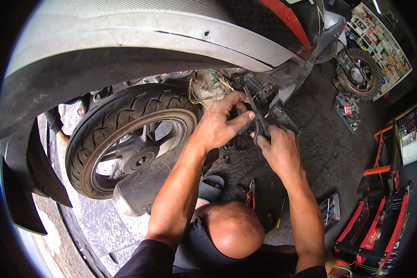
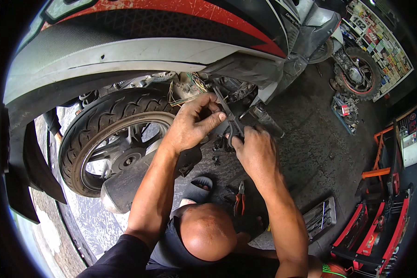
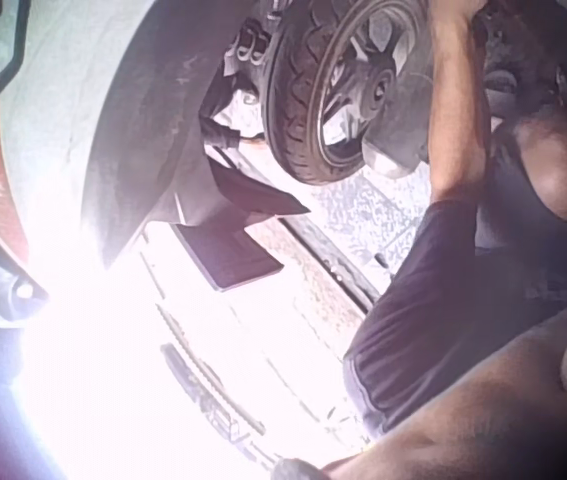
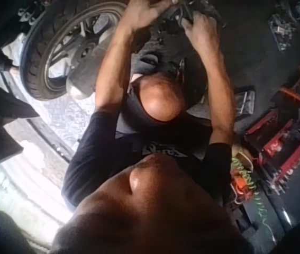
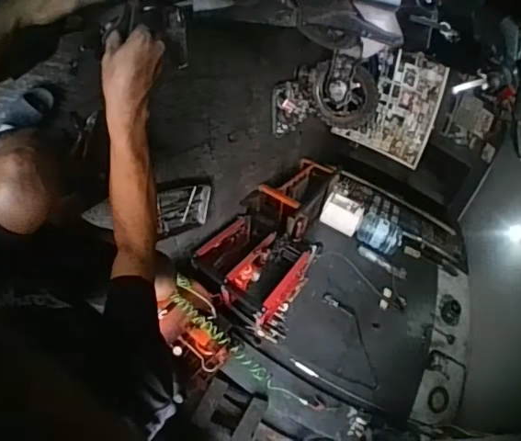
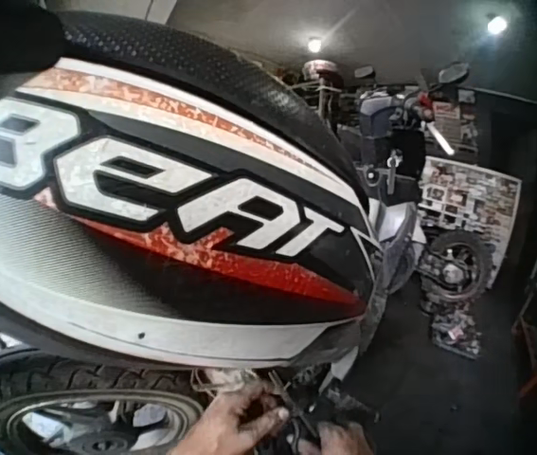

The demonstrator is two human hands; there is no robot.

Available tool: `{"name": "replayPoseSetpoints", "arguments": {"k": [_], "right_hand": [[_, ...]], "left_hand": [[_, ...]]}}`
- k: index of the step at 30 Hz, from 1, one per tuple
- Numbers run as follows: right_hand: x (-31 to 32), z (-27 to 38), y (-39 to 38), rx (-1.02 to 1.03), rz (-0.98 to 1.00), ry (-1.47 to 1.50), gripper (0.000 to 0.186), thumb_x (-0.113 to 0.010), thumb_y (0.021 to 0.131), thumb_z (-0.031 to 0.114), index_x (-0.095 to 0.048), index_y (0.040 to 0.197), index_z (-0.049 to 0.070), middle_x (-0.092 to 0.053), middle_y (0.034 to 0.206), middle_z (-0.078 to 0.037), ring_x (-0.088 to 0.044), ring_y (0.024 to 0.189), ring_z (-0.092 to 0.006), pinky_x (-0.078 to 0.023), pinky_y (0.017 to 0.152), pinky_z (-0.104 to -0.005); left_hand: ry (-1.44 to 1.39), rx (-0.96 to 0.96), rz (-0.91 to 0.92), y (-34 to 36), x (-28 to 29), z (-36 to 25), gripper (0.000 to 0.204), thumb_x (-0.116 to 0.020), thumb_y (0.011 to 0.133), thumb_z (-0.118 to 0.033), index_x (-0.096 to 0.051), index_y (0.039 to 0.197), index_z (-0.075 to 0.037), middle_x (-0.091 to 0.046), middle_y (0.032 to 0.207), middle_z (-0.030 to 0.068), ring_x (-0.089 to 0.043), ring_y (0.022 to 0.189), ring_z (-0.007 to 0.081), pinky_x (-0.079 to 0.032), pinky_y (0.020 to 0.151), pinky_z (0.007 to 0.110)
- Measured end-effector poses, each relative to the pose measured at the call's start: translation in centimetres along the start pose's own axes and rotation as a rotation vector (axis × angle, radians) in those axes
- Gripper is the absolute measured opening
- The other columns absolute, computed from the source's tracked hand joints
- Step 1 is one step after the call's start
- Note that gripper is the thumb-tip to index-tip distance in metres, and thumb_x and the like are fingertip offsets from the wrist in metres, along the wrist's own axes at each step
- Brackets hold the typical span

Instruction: The person repairs scooter wiring by stripping and cutting the wires using pliers and scissors, twisting the exposed wires together by hand, and wrapping the spliced wires with electrical tape.

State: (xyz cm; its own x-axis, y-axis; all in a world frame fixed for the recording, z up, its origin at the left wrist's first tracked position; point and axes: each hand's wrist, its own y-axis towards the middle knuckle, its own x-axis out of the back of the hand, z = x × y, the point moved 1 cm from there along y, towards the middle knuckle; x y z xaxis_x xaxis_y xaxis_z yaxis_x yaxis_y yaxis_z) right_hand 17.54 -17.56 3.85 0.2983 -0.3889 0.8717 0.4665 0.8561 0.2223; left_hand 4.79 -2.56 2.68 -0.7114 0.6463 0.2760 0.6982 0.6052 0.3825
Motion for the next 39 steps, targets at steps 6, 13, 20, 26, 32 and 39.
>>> {"name": "replayPoseSetpoints", "arguments": {"k": [6, 13, 20, 26, 32, 39], "right_hand": [[-0.5, 0.4, -0.3, 0.011, -0.049, -0.012, 0.036, -0.077, 0.091, 0.025, -0.065, 0.082, -0.008, -0.068, 0.082, -0.029, -0.068, 0.079, -0.0484, -0.051, 0.073, -0.0551], [-1.8, 0.3, -0.7, -0.09, -0.044, 0.008, 0.034, -0.076, 0.091, 0.025, -0.066, 0.085, -0.007, -0.069, 0.084, -0.031, -0.068, 0.082, -0.0501, -0.051, 0.075, -0.0564], [-2.8, 0.4, -1.0, -0.138, -0.079, 0.033, 0.032, -0.075, 0.09, 0.024, -0.067, 0.091, -0.007, -0.07, 0.087, -0.03, -0.069, 0.085, -0.0489, -0.053, 0.077, -0.0553], [-3.8, 1.3, -1.1, -0.169, -0.155, 0.141, 0.036, -0.073, 0.093, 0.028, -0.067, 0.091, -0.007, -0.068, 0.083, -0.031, -0.068, 0.081, -0.0494, -0.051, 0.071, -0.0546], [-6.9, 1.2, -3.6, -0.293, -0.175, 0.316, 0.039, -0.071, 0.099, 0.034, -0.07, 0.095, -0.004, -0.07, 0.08, -0.022, -0.065, 0.068, -0.0435, -0.052, 0.067, -0.0507], [-18.1, -13.8, -13.5, -1.05, -0.327, 0.911, 0.044, -0.068, 0.101, 0.041, -0.072, 0.106, -0.003, -0.072, 0.088, -0.007, -0.069, 0.08, -0.028, -0.055, 0.076, -0.0439]], "left_hand": [[-0.077, 0.089, 0.155, 0.5, -0.2, 0.9, 0.022, -0.077, 0.095, -0.013, -0.059, 0.104, -0.003, -0.06, 0.09, 0.0003, -0.054, 0.088, 0.0098, -0.048, 0.077, 0.029], [-0.079, 0.041, 0.178, 0.8, -0.4, 1.5, 0.022, -0.075, 0.097, -0.01, -0.054, 0.101, -0.005, -0.057, 0.092, -0.0007, -0.053, 0.09, 0.0081, -0.049, 0.079, 0.027], [-0.088, 0.083, 0.204, 0.8, -0.5, 1.2, 0.022, -0.075, 0.097, -0.009, -0.054, 0.101, -0.005, -0.055, 0.09, -0.0015, -0.052, 0.087, 0.0078, -0.048, 0.078, 0.027], [0.038, 0.026, 0.19, 1.0, -0.4, 1.6, 0.024, -0.076, 0.095, -0.009, -0.052, 0.1, -0.006, -0.052, 0.085, -0.0004, -0.048, 0.082, 0.0098, -0.046, 0.073, 0.029], [0.001, 0.057, 0.083, -0.3, -1.7, 1.0, 0.032, -0.077, 0.091, -0.009, -0.057, 0.116, -0.006, -0.054, 0.08, 0.0055, -0.054, 0.077, 0.0152, -0.048, 0.072, 0.033], [0.092, -0.15, -0.133, -5.4, -2.4, -1.7, 0.038, -0.077, 0.086, -0.007, -0.066, 0.122, -0.003, -0.061, 0.075, 0.0065, -0.059, 0.062, 0.0208, -0.05, 0.063, 0.036]]}}
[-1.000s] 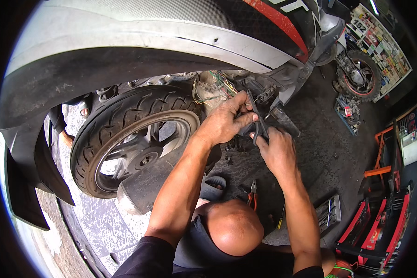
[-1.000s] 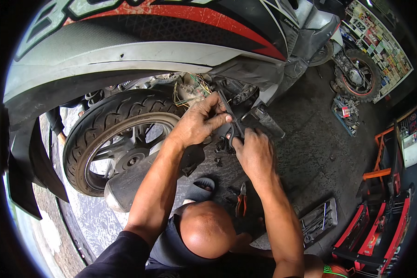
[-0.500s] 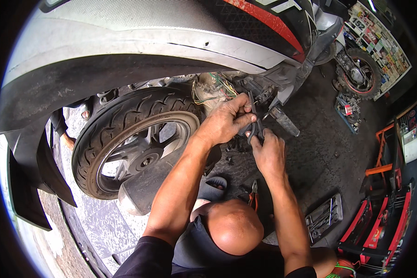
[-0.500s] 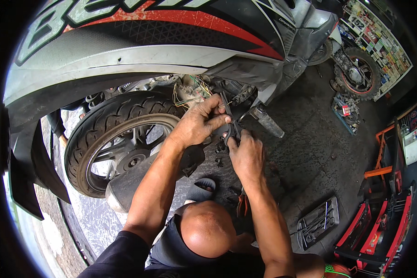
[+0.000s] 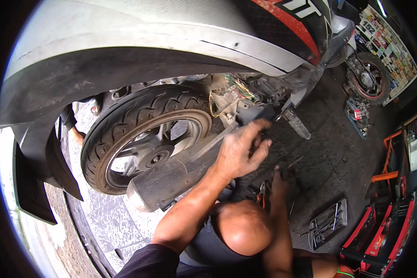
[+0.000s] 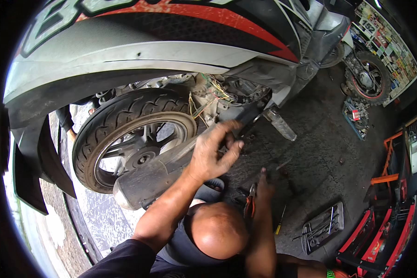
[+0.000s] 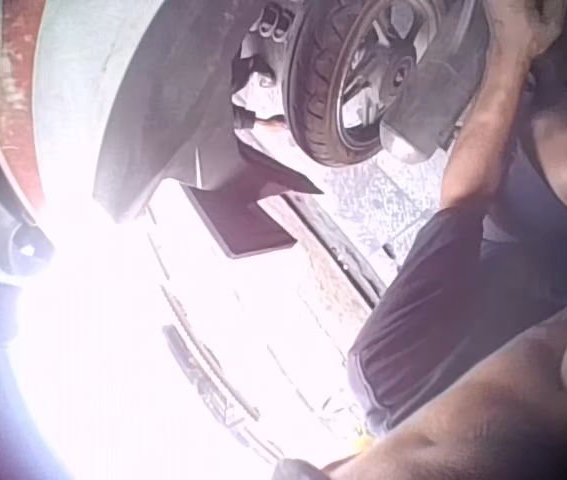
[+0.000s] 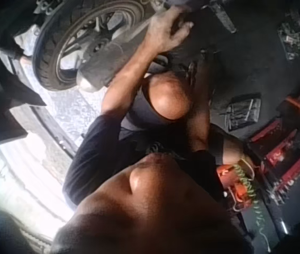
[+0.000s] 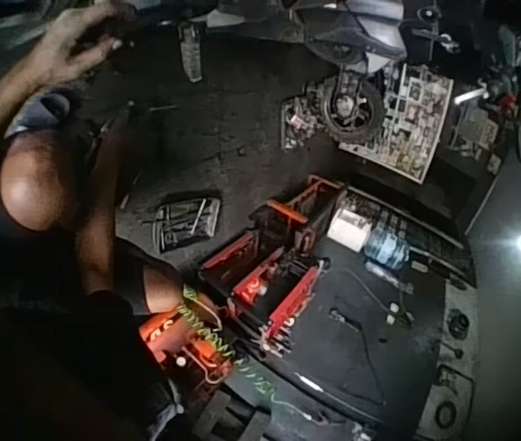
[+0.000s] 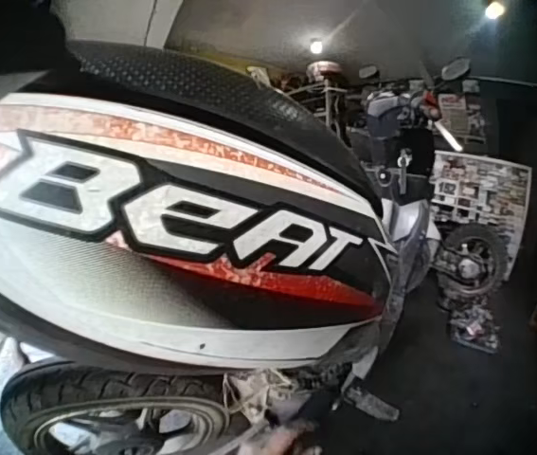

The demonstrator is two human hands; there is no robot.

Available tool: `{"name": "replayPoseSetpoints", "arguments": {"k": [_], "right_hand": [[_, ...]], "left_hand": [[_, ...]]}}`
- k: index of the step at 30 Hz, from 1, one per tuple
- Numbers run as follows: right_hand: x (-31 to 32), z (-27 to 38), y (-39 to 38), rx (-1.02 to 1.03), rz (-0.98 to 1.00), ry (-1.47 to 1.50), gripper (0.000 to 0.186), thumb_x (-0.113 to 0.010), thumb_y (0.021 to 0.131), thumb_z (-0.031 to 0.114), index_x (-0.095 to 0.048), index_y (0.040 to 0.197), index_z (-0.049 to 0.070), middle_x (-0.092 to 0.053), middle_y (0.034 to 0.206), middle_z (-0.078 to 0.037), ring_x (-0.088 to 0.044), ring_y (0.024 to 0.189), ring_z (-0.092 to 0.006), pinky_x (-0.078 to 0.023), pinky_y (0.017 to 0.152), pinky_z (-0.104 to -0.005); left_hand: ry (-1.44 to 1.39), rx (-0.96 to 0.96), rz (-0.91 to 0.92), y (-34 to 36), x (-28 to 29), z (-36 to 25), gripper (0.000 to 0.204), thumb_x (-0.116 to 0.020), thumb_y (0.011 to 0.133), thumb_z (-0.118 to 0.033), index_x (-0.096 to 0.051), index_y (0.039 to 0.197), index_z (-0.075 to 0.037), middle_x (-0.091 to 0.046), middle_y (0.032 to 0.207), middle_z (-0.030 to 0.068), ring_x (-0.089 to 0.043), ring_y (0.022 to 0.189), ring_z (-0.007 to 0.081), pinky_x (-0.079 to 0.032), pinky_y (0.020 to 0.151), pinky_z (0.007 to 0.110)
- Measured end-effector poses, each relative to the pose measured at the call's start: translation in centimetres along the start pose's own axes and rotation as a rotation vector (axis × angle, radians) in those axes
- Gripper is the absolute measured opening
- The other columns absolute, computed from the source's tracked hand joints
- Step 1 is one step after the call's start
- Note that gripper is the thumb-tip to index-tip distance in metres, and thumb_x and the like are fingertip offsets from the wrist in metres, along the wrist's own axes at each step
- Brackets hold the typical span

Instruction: The person repairs scooter wiring by stripping and cutting the wires using pliers and scissors, twisting the exposed wires together by hand, and wrapping the spliced wires with electrical tape.

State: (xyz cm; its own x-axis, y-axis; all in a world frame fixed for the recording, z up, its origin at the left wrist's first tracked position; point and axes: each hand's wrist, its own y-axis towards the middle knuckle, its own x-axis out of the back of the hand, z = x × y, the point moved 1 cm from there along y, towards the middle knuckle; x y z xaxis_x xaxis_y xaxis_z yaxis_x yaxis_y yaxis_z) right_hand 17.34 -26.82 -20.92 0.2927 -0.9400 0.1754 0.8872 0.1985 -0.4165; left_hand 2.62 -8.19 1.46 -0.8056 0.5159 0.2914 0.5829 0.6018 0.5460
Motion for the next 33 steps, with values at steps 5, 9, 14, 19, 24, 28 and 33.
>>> {"name": "replayPoseSetpoints", "arguments": {"k": [5, 9, 14, 19, 24, 28, 33], "right_hand": [[5.3, -10.2, 3.1, 0.162, -0.013, -0.85, 0.045, -0.065, 0.099, 0.044, -0.075, 0.106, 0.001, -0.075, 0.101, -0.02, -0.072, 0.098, -0.0356, -0.056, 0.088, -0.0448], [7.7, -10.4, 2.3, 0.222, -0.062, -1.247, 0.053, -0.065, 0.096, 0.052, -0.077, 0.108, 0.002, -0.075, 0.108, -0.024, -0.071, 0.107, -0.0393, -0.055, 0.093, -0.0461], [8.1, -9.7, 3.7, 0.007, -0.032, -1.381, 0.064, -0.073, 0.086, 0.061, -0.077, 0.109, 0.002, -0.075, 0.111, -0.023, -0.069, 0.113, -0.0429, -0.055, 0.095, -0.0489], [9.4, -11.2, 3.4, 0.342, 0.033, -1.27, 0.059, -0.078, 0.083, 0.053, -0.076, 0.109, 0.0, -0.074, 0.113, -0.025, -0.068, 0.114, -0.0432, -0.054, 0.098, -0.0489], [10.6, -12.2, 4.5, 0.055, 0.211, -1.081, 0.054, -0.078, 0.083, 0.047, -0.076, 0.11, 0.001, -0.073, 0.115, -0.026, -0.068, 0.114, -0.0432, -0.053, 0.098, -0.0491], [9.8, -11.6, 7.0, -0.06, 0.531, -1.266, 0.045, -0.074, 0.087, 0.04, -0.076, 0.108, 0.001, -0.074, 0.11, -0.026, -0.07, 0.108, -0.0424, -0.054, 0.093, -0.0494], [3.4, -2.2, 4.4, 0.674, 0.24, -0.702, 0.034, -0.072, 0.094, 0.029, -0.074, 0.105, -0.003, -0.075, 0.099, -0.023, -0.073, 0.094, -0.0366, -0.056, 0.082, -0.0446]], "left_hand": [[0.155, -0.169, 0.06, -2.1, 1.3, 0.5, 0.016, -0.075, 0.083, -0.01, -0.069, 0.097, -0.004, -0.062, 0.078, 0.0107, -0.062, 0.078, 0.0324, -0.049, 0.072, 0.042], [0.193, -0.193, -0.22, -2.1, 2.9, 1.0, 0.019, -0.068, 0.083, -0.001, -0.068, 0.102, -0.001, -0.064, 0.096, 0.016, -0.062, 0.092, 0.0373, -0.05, 0.083, 0.045], [0.418, -0.023, -0.284, 1.8, 4.5, 3.0, 0.055, -0.057, 0.08, 0.011, -0.055, 0.135, 0.006, -0.056, 0.136, 0.0301, -0.057, 0.125, 0.0488, -0.045, 0.111, 0.047], [0.769, -0.012, 0.103, 5.2, 5.6, 6.4, 0.054, -0.06, 0.078, 0.004, -0.053, 0.131, 0.012, -0.059, 0.13, 0.0345, -0.057, 0.125, 0.0483, -0.04, 0.118, 0.047], [1.002, 0.077, 0.552, 4.7, 7.8, 5.6, 0.044, -0.065, 0.079, -0.008, -0.056, 0.119, 0.011, -0.066, 0.115, 0.0334, -0.063, 0.111, 0.0465, -0.044, 0.114, 0.047], [0.625, 0.222, 0.503, 4.3, 9.5, 3.1, 0.043, -0.055, 0.094, -0.023, -0.062, 0.124, 0.006, -0.068, 0.107, 0.0305, -0.063, 0.101, 0.0449, -0.047, 0.102, 0.054], [0.382, -0.129, 0.194, 4.0, 10.1, 3.4, 0.046, -0.045, 0.1, -0.029, -0.068, 0.123, 0.003, -0.069, 0.087, 0.0245, -0.063, 0.081, 0.0422, -0.05, 0.081, 0.047]]}}
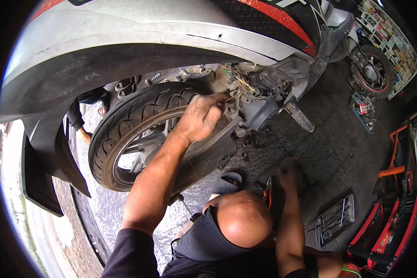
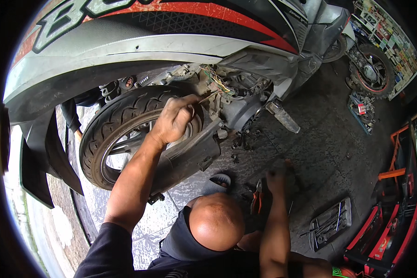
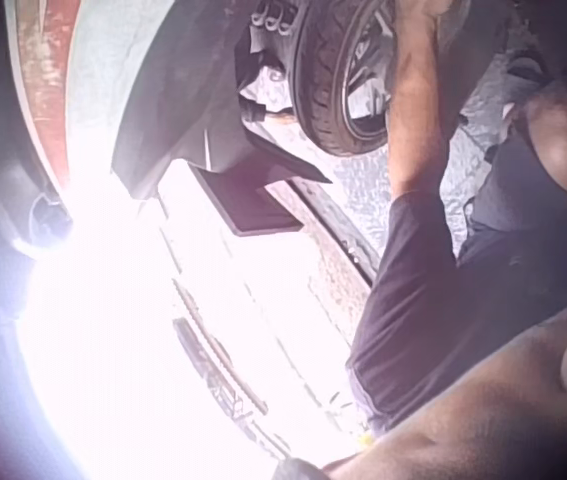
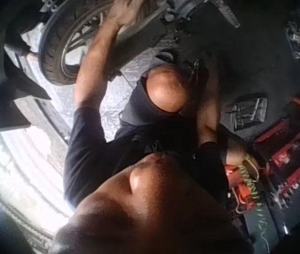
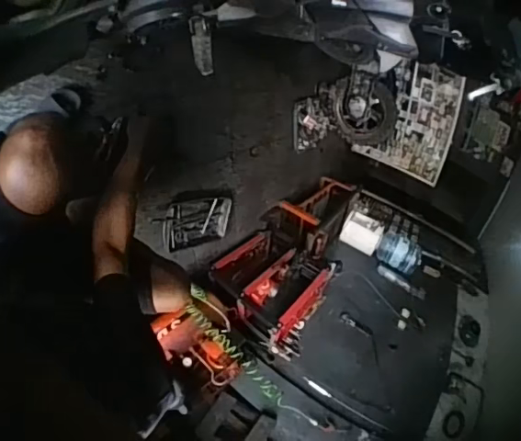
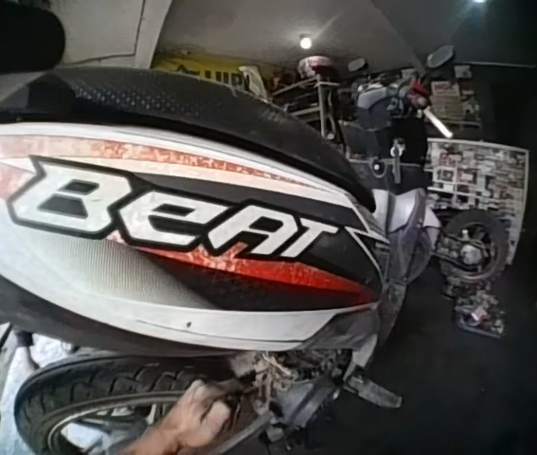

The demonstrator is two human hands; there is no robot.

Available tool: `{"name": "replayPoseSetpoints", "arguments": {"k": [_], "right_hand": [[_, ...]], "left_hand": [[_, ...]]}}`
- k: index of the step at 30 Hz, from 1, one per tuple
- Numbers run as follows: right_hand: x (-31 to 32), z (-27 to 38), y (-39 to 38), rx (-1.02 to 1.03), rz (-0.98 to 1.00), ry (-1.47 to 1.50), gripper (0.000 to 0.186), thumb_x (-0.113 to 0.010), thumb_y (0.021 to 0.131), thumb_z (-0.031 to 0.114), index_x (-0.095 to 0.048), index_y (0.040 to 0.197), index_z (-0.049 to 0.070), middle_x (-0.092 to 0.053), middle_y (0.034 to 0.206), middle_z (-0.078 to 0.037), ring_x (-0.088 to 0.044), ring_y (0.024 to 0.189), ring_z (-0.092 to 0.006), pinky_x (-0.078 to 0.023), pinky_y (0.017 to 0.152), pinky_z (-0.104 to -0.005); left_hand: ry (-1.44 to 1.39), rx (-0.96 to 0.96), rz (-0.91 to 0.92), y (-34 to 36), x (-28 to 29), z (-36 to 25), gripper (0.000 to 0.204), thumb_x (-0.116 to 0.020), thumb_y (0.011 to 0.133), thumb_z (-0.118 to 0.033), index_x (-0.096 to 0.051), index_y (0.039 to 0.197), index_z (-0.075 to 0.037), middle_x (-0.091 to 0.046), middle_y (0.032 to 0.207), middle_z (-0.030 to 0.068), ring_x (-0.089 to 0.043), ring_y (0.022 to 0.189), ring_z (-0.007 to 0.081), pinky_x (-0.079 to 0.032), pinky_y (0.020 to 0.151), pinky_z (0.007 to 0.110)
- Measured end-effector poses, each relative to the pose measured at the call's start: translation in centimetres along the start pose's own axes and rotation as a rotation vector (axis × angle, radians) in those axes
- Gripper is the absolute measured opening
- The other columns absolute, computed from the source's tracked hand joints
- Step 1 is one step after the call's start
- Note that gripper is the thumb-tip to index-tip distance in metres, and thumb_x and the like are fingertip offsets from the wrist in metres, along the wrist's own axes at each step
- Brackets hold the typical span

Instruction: The person repairs scooter wiring by stripping and cutting the wires using pliers and scissors, twisting the exposed wires together by hand, and wrapping the spliced wires with electrical tape.

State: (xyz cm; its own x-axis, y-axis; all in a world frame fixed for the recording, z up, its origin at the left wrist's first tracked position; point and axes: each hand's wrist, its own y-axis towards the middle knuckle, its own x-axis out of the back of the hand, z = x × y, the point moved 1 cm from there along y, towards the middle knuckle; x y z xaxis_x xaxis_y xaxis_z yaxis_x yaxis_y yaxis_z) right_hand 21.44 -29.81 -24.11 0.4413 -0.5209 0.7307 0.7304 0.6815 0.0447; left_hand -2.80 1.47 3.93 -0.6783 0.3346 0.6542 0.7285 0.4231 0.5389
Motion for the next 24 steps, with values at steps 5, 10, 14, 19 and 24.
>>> {"name": "replayPoseSetpoints", "arguments": {"k": [5, 10, 14, 19, 24], "right_hand": [[3.6, 19.1, 4.2, 0.119, 0.029, 0.549, 0.024, -0.074, 0.096, 0.021, -0.073, 0.108, 0.0, -0.072, 0.09, -0.009, -0.064, 0.077, -0.0151, -0.052, 0.073, -0.0314], [3.7, 30.5, 4.2, 0.206, 0.197, 1.07, 0.032, -0.066, 0.097, -0.002, -0.066, 0.128, -0.001, -0.066, 0.098, 0.002, -0.058, 0.08, -0.0031, -0.05, 0.069, -0.0198], [3.3, 31.6, 5.1, 0.191, 0.241, 1.136, 0.031, -0.064, 0.098, -0.001, -0.065, 0.129, -0.002, -0.066, 0.096, 0.001, -0.06, 0.079, -0.0043, -0.052, 0.069, -0.0206], [3.3, 30.5, 5.7, 0.158, 0.233, 1.261, 0.023, -0.069, 0.099, 0.006, -0.069, 0.121, 0.0, -0.069, 0.091, 0.001, -0.06, 0.073, -0.0042, -0.05, 0.063, -0.0197], [3.4, 30.4, 6.1, 0.13, 0.112, 1.241, 0.011, -0.073, 0.098, 0.008, -0.071, 0.107, 0.001, -0.069, 0.083, 0.002, -0.059, 0.066, -0.004, -0.049, 0.059, -0.0195]], "left_hand": [[-0.051, 0.168, -0.12, 0.3, -2.2, 0.6, 0.032, -0.051, 0.101, -0.025, -0.07, 0.102, 0.001, -0.067, 0.079, 0.0282, -0.065, 0.079, 0.0498, -0.052, 0.073, 0.053], [0.057, 0.253, -0.185, 1.4, -3.7, -1.3, 0.037, -0.052, 0.107, -0.031, -0.064, 0.087, -0.002, -0.064, 0.069, 0.0275, -0.064, 0.069, 0.0506, -0.05, 0.062, 0.058], [0.054, 0.3, -0.062, 0.9, -4.1, -2.3, 0.039, -0.048, 0.108, -0.037, -0.065, 0.094, -0.004, -0.065, 0.069, 0.0266, -0.065, 0.069, 0.0506, -0.052, 0.064, 0.06], [0.125, 0.319, -0.013, 0.7, -4.7, -2.4, 0.04, -0.047, 0.109, -0.039, -0.064, 0.097, -0.005, -0.065, 0.068, 0.0264, -0.066, 0.069, 0.0506, -0.053, 0.063, 0.06], [-0.004, 0.271, -0.063, 0.4, -4.6, -2.6, 0.021, -0.056, 0.105, -0.025, -0.058, 0.111, -0.005, -0.067, 0.074, 0.0268, -0.067, 0.073, 0.0501, -0.053, 0.064, 0.058]]}}
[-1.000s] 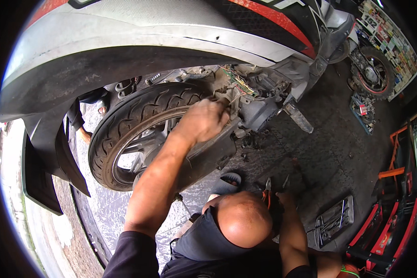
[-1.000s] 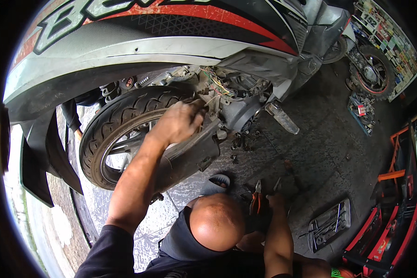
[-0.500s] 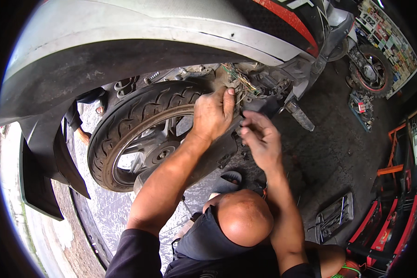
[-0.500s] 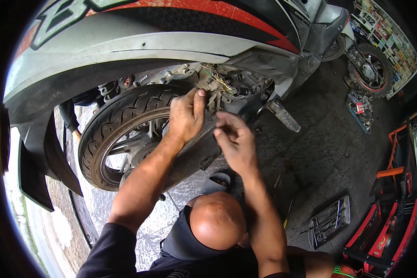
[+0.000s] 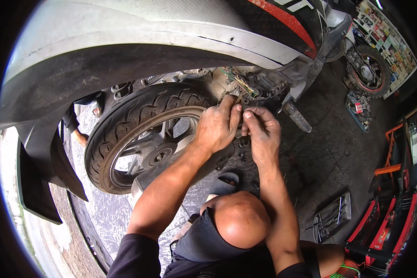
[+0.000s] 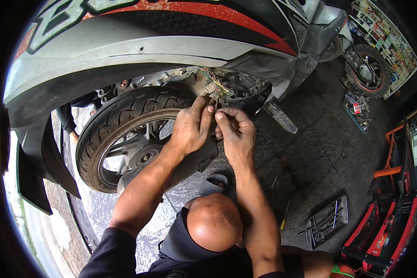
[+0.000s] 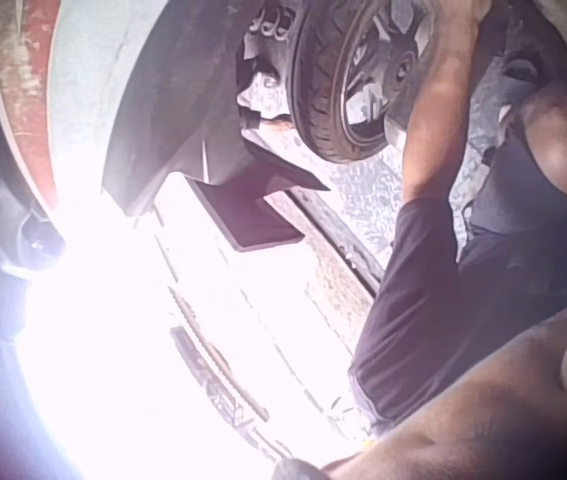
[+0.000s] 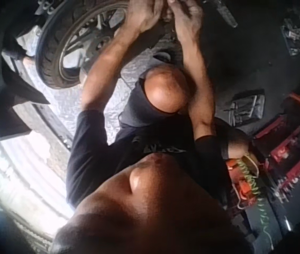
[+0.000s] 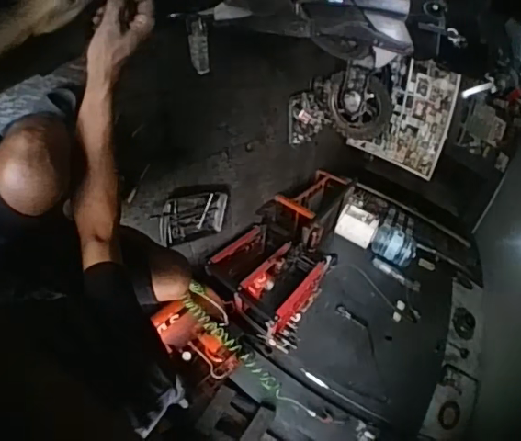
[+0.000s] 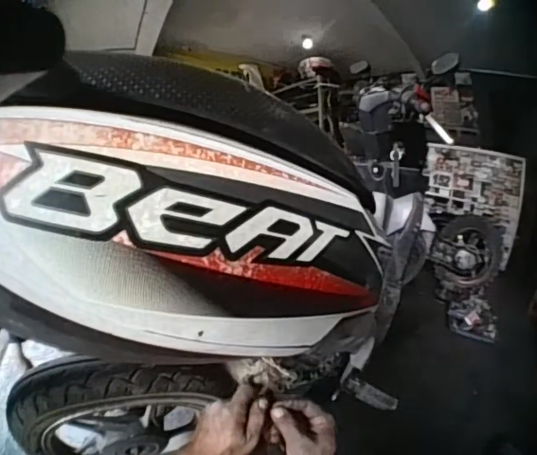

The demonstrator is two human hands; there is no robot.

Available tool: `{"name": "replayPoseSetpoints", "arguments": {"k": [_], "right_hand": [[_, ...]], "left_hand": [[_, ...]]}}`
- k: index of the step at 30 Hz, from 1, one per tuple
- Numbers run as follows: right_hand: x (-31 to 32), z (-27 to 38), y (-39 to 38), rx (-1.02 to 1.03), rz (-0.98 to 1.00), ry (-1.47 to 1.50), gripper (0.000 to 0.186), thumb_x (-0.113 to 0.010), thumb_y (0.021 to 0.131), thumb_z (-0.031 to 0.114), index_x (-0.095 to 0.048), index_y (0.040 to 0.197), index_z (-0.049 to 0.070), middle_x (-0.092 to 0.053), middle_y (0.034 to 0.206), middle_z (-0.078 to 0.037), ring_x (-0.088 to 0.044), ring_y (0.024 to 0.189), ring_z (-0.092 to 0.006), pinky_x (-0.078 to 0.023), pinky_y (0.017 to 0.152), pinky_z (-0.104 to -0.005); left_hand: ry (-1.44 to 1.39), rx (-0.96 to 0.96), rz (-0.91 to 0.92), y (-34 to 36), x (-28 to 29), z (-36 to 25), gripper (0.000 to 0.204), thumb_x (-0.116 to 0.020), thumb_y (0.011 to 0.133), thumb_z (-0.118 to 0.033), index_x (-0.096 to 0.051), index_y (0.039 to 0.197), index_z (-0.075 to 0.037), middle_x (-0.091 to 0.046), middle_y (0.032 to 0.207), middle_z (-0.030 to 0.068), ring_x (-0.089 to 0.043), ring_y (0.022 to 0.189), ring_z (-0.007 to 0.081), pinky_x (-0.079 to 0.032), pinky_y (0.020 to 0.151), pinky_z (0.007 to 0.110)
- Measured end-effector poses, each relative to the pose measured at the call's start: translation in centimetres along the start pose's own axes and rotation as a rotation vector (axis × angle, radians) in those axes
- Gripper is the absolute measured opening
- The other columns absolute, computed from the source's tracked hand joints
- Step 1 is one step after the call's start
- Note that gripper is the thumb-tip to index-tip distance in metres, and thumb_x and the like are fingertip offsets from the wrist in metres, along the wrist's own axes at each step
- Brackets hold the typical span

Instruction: The person repairs scooter wiring by stripping and cutting the wires using pliers and scissors, twisting the exposed wires together by hand, and wrapping the spliced wires with electrical tape.

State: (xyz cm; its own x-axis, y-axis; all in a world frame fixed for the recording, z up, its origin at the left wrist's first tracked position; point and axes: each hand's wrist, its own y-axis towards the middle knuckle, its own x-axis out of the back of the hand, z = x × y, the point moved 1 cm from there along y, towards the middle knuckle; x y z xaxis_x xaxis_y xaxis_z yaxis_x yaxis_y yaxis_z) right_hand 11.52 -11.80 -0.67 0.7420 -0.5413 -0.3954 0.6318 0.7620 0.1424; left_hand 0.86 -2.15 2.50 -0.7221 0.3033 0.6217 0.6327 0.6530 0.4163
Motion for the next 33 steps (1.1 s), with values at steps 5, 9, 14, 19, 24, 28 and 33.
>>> {"name": "replayPoseSetpoints", "arguments": {"k": [5, 9, 14, 19, 24, 28, 33], "right_hand": [[0.1, 0.4, 0.2, 0.029, -0.083, 0.019, 0.01, -0.073, 0.097, 0.006, -0.071, 0.106, 0.001, -0.07, 0.083, 0.0, -0.061, 0.067, -0.0042, -0.049, 0.059, -0.0192], [0.2, 0.8, 0.6, 0.034, -0.072, 0.047, 0.009, -0.074, 0.097, 0.006, -0.071, 0.104, 0.001, -0.07, 0.083, 0.0, -0.061, 0.067, -0.004, -0.05, 0.059, -0.0188], [0.7, 1.3, 0.8, 0.117, -0.057, 0.004, 0.014, -0.073, 0.097, 0.006, -0.069, 0.109, 0.002, -0.067, 0.083, 0.001, -0.06, 0.067, -0.0035, -0.05, 0.06, -0.0181], [0.5, 1.8, 2.0, 0.268, -0.059, -0.535, 0.031, -0.074, 0.092, 0.003, -0.066, 0.122, 0.003, -0.066, 0.098, -0.001, -0.06, 0.072, -0.0059, -0.051, 0.061, -0.0256], [0.4, 1.8, 2.5, 0.436, -0.152, -0.694, 0.015, -0.074, 0.095, 0.004, -0.072, 0.109, -0.001, -0.072, 0.089, -0.001, -0.062, 0.075, -0.0041, -0.049, 0.065, -0.0207], [0.5, 0.5, 1.0, 0.283, -0.323, -0.575, 0.013, -0.075, 0.095, 0.009, -0.073, 0.103, -0.001, -0.075, 0.093, -0.009, -0.069, 0.081, -0.0129, -0.054, 0.071, -0.0291], [0.2, -0.3, 0.3, 0.186, -0.38, -0.476, 0.015, -0.075, 0.095, 0.011, -0.073, 0.104, -0.002, -0.076, 0.094, -0.011, -0.072, 0.083, -0.0165, -0.057, 0.075, -0.0321]], "left_hand": [[-0.213, -0.176, -0.051, -0.8, 0.0, -0.4, 0.017, -0.063, 0.096, -0.006, -0.06, 0.112, 0.001, -0.066, 0.089, 0.0221, -0.067, 0.078, 0.0441, -0.053, 0.069, 0.046], [-0.209, -0.244, -0.007, -0.5, -0.1, 0.2, 0.011, -0.067, 0.095, -0.008, -0.062, 0.102, -0.001, -0.063, 0.089, 0.0189, -0.066, 0.078, 0.0419, -0.053, 0.067, 0.046], [-0.357, -0.161, -0.026, -1.0, -0.5, 1.1, 0.009, -0.068, 0.096, -0.006, -0.062, 0.1, 0.0, -0.061, 0.091, 0.0158, -0.063, 0.079, 0.0333, -0.052, 0.069, 0.04], [-0.41, -0.188, -0.119, -1.0, -0.3, 0.8, 0.008, -0.066, 0.098, -0.006, -0.062, 0.099, 0.001, -0.061, 0.099, 0.0141, -0.061, 0.082, 0.0263, -0.051, 0.072, 0.036], [-0.356, -0.213, -0.164, -1.2, -0.1, -0.4, 0.009, -0.068, 0.094, -0.004, -0.064, 0.101, 0.001, -0.063, 0.103, 0.0166, -0.065, 0.085, 0.0312, -0.053, 0.072, 0.039], [-0.209, -0.247, -0.082, -0.9, -0.5, -0.6, 0.009, -0.068, 0.093, 0.0, -0.065, 0.101, 0.002, -0.069, 0.097, 0.0182, -0.068, 0.078, 0.0272, -0.053, 0.069, 0.036], [-0.239, -0.098, -0.087, -0.8, -1.3, -0.6, 0.009, -0.067, 0.093, -0.001, -0.07, 0.099, 0.005, -0.071, 0.085, 0.0194, -0.071, 0.073, 0.0294, -0.054, 0.066, 0.038]]}}
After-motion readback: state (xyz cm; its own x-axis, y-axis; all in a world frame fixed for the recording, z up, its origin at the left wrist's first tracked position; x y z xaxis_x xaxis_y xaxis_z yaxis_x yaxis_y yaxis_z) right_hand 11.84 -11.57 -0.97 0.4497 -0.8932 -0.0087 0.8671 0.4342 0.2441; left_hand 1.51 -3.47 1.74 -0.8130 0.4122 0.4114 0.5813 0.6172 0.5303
